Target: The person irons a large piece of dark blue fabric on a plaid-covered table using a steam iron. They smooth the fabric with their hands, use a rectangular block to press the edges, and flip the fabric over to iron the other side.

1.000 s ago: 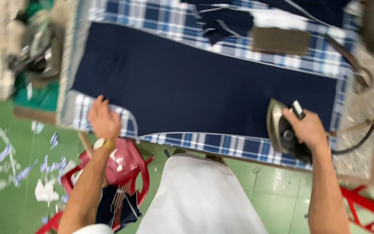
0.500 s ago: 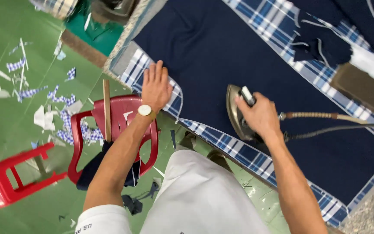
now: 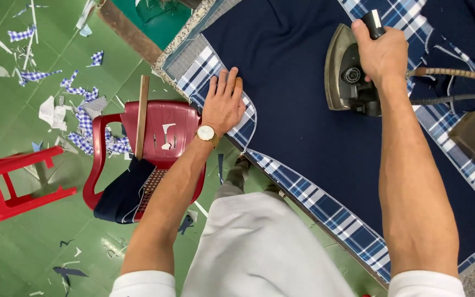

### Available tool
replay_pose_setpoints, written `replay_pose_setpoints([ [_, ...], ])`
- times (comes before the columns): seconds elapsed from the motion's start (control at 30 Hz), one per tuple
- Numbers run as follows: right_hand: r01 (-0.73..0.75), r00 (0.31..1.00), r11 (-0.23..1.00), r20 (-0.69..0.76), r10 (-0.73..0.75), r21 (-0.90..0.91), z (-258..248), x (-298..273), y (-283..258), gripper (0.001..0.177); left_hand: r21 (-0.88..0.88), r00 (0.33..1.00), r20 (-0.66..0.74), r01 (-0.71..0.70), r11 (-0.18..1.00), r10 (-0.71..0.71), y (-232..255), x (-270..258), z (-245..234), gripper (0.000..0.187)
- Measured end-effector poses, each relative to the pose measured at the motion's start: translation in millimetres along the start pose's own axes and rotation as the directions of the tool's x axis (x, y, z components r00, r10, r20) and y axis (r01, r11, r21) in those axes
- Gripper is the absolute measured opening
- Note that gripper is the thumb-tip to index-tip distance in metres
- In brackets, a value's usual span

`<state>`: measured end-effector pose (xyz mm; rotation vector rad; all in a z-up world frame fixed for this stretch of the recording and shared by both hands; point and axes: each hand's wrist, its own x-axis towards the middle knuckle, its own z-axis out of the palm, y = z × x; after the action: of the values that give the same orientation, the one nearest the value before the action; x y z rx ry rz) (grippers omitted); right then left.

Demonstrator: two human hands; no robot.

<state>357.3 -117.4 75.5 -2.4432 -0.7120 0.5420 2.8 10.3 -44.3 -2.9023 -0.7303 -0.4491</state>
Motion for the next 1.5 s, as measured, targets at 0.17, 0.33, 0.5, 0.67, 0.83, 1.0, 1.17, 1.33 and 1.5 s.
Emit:
replay_pose_setpoints([
  [0.17,-0.125,0.986,0.991,0.114,0.121,0.035,-14.9,-24.0,-25.0,0.057,-0.039,1.0,0.029,-0.009,0.999,0.01,-1.4,4.6,-11.3,0.049],
  [0.33,-0.123,0.984,0.992,0.123,0.126,-0.032,-16.1,-71.4,-4.1,0.063,-0.053,0.999,-0.012,-0.032,0.998,0.031,-2.8,2.8,-14.0,0.052],
  [0.5,-0.247,0.958,0.967,0.134,0.254,-0.07,-42.0,-143.7,29.0,0.059,-0.135,0.999,0.006,-0.049,0.99,0.051,-8.8,1.2,-20.5,0.055],
  [0.67,-0.495,0.862,0.869,0.134,0.489,0.015,-99.9,-215.3,83.8,0.053,-0.247,0.992,-0.074,-0.114,0.962,0.099,-15.0,3.8,-28.3,0.048],
  [0.83,-0.631,0.757,0.754,-0.07,0.65,0.182,-145.5,-267.7,204.5,0.052,-0.167,0.975,-0.135,-0.2,0.965,0.178,-7.6,2.8,-42.1,0.045],
  [1.0,-0.671,0.628,0.7,-0.316,0.712,0.244,-191.5,-310.7,342.5,0.066,-0.02,0.946,-0.207,-0.259,0.966,0.249,-1.7,8.3,-47.0,0.04],
  [1.17,-0.737,0.464,0.535,-0.266,0.845,0.413,-238.3,-342.1,403.8,0.055,0.014,0.95,-0.183,-0.256,0.967,0.254,-2.9,7.4,-47.5,0.036],
  [1.33,-0.773,0.473,0.563,-0.325,0.819,0.292,-233.8,-347.7,455.8,0.069,-0.051,0.959,-0.162,-0.245,0.968,0.234,0.2,12.1,-45.5,0.039],
  [1.5,-0.759,0.49,0.537,-0.222,0.843,0.369,-230.2,-333.9,364.0,0.063,-0.065,0.972,-0.139,-0.202,0.977,0.192,-1.7,10.3,-52.1,0.041],
])
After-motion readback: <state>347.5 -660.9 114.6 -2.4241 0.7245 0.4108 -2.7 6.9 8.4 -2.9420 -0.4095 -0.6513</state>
